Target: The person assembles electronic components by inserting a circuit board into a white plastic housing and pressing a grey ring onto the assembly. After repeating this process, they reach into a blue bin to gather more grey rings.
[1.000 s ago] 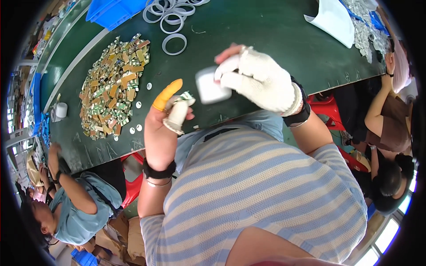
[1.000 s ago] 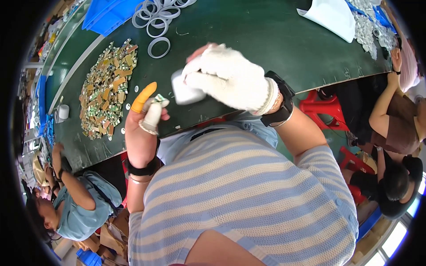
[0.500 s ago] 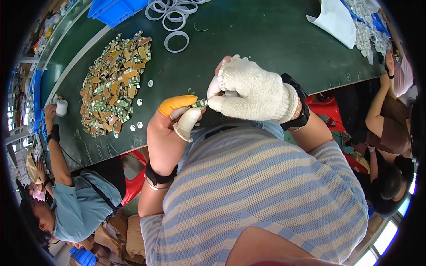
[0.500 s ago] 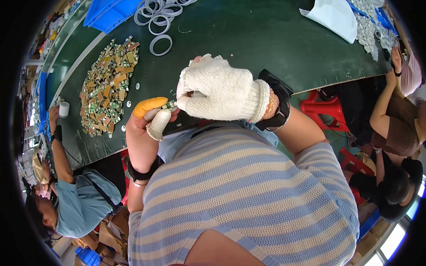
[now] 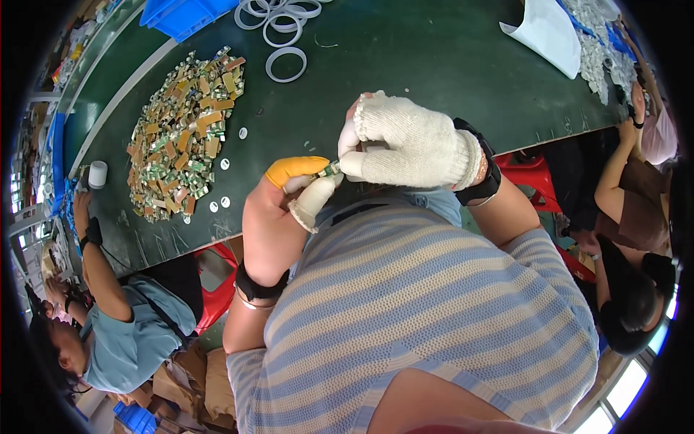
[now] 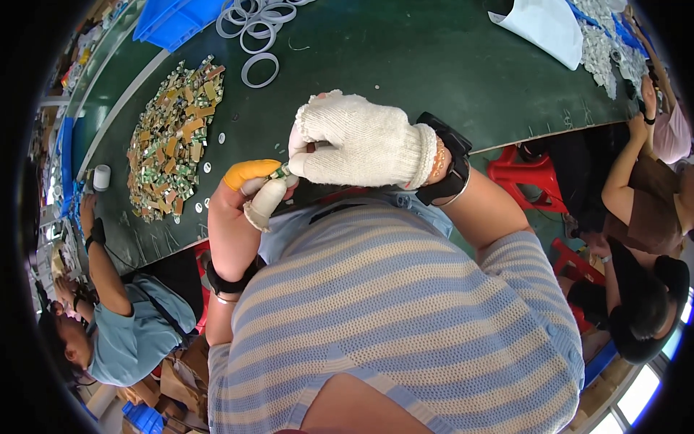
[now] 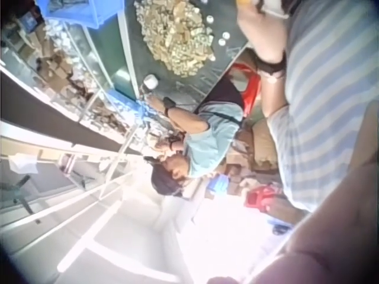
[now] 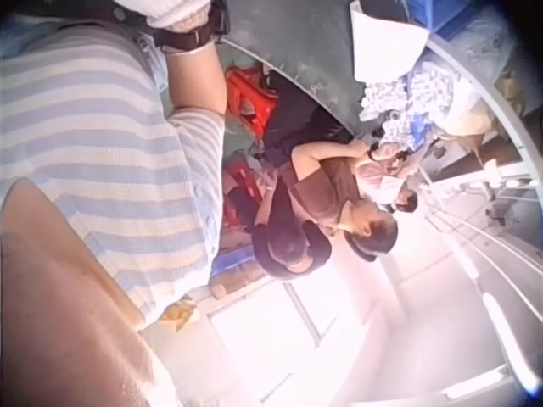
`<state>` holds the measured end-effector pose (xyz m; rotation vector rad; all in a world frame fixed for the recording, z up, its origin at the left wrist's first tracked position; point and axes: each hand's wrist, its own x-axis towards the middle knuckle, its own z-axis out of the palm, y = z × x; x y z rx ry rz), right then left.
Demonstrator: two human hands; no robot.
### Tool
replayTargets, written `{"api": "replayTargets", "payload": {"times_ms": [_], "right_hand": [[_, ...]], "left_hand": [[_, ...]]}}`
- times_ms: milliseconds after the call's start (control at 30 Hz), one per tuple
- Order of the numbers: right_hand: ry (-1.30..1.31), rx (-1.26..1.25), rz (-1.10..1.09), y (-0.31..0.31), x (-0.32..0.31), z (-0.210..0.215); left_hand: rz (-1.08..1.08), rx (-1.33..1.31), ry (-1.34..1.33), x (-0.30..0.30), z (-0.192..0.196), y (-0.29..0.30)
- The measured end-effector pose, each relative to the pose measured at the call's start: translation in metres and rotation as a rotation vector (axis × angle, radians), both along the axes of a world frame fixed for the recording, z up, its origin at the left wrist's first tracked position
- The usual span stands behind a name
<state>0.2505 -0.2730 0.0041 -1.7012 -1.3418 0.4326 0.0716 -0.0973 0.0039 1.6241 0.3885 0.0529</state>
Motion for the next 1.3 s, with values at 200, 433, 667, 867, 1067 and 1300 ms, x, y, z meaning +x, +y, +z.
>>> {"api": "replayTargets", "payload": {"times_ms": [200,433,667,867,1067,1300], "right_hand": [[0.017,-0.027,0.03,-0.002,-0.002,0.0],[-0.032,-0.121,0.031,-0.001,-0.002,0.006],[-0.33,-0.082,0.073,0.003,0.002,0.013],[-0.413,-0.097,0.125,0.011,0.006,0.015],[-0.368,0.104,-0.056,0.022,-0.006,0.008],[0.024,-0.015,-0.238,-0.016,0.002,0.019]], "left_hand": [[0.033,-0.091,-0.033,-0.002,-0.005,-0.004],[0.02,0.017,0.013,-0.005,-0.005,-0.002],[0.031,0.069,0.002,-0.007,0.001,-0.003],[0.04,0.366,-0.119,0.002,0.001,-0.009],[0.138,0.051,-0.074,-0.002,0.01,0.017],[0.614,0.251,-0.366,-0.06,0.076,0.151]]}}
